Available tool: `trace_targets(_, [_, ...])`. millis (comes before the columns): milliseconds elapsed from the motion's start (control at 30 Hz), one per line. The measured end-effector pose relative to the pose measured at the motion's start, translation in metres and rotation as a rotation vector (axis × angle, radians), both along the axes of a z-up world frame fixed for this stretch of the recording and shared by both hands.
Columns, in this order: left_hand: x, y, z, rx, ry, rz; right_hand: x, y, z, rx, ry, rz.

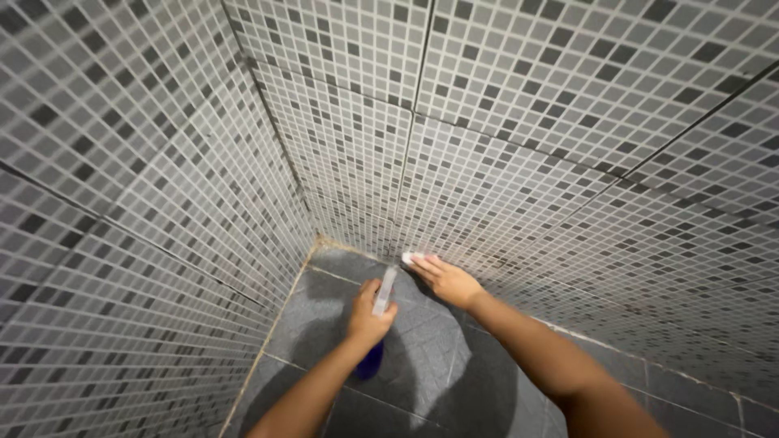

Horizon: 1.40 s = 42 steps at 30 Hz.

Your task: The person sprays a cleaning solution onto the tiled bathroom walls and scrubs the surface with a sponge. They move along the wall, repeatedly spraying and scrubbing different sections to clean the tiles.

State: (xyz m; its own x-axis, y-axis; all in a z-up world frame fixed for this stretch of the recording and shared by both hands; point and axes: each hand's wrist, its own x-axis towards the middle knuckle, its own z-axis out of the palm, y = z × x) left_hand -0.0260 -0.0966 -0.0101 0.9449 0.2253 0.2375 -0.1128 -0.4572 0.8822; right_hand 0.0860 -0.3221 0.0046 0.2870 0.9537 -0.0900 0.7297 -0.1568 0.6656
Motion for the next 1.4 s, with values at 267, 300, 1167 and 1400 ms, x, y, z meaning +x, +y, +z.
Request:
trace_targets(267, [-0.024, 0.024, 0.029, -0.13, 0.168, 0.007, -0.034, -0.129, 0.044, -0.163, 0.23, -0.23])
trace_targets(300, [-0.027, 0.028, 0.029, -0.091, 0.117, 0.004, -0.034, -0.136, 0.066, -0.287, 0.269, -0.339])
trace_targets(1167, [-0.019, -0.186, -0.03, 0.07, 0.135, -0.362, -0.09, -0.292, 0.077, 0.132, 0.061, -0.257])
trace_targets(1400, [-0.016, -0.167, 0.005, 0.066, 0.076, -0.192, -0.057, -0.213, 0.079, 0.505, 0.139, -0.194])
